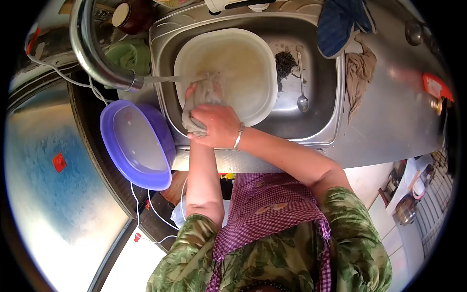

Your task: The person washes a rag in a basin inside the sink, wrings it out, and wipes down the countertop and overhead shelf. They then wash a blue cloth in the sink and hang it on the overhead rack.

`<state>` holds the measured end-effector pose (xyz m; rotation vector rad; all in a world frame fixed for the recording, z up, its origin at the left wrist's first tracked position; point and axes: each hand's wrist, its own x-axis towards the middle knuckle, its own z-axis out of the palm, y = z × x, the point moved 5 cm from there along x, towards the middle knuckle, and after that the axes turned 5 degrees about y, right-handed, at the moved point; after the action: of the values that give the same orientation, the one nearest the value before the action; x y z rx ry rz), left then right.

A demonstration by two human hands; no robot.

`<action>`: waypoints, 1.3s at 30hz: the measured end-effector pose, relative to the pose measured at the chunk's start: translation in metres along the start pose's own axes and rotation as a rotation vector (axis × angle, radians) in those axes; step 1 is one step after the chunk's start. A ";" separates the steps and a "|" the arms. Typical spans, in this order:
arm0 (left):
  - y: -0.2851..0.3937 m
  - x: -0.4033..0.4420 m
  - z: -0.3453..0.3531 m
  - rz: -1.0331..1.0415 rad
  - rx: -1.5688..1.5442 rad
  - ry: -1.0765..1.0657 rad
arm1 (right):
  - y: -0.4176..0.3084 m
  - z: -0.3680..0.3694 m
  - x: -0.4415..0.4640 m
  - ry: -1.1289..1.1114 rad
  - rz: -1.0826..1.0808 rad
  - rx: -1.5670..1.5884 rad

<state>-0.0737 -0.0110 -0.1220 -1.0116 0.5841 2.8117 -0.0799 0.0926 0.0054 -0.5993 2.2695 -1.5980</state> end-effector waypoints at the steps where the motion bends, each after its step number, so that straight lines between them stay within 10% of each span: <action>1: -0.002 0.004 -0.015 0.076 0.025 -0.064 | 0.005 0.002 0.004 0.037 -0.004 -0.027; 4: -0.015 -0.004 -0.021 0.307 0.366 -0.269 | 0.041 -0.009 0.028 0.382 -0.035 -0.121; 6: -0.011 -0.025 0.021 0.270 0.521 -0.036 | 0.106 -0.039 0.060 0.167 0.683 0.155; 8: -0.008 -0.045 0.044 0.171 0.342 0.176 | 0.142 -0.055 0.076 -0.076 0.672 -0.060; 13: 0.016 -0.025 0.006 0.077 0.268 0.329 | 0.150 -0.076 0.058 0.355 0.133 -0.638; 16: 0.007 -0.002 -0.028 -0.020 0.327 0.343 | 0.159 -0.047 0.047 0.125 0.289 -0.819; 19: -0.002 0.020 -0.034 -0.072 0.305 0.308 | 0.221 -0.023 0.058 -0.023 0.621 -0.313; 26: -0.001 0.006 0.012 -0.202 0.053 0.055 | 0.062 -0.008 0.010 0.038 -0.204 0.064; 31: 0.007 -0.021 0.058 -0.438 -0.580 -0.316 | -0.019 -0.001 -0.012 0.032 -0.172 0.093; 34: 0.005 -0.015 0.018 -0.401 -0.443 -0.324 | -0.002 0.005 -0.004 0.137 -0.197 -0.087; 39: -0.018 -0.046 0.056 0.025 0.174 0.088 | 0.116 -0.028 0.053 0.336 0.553 0.209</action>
<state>-0.0677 0.0287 -0.0593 -1.1038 0.8401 2.6909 -0.1577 0.1234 -0.0951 0.3516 2.1685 -1.6896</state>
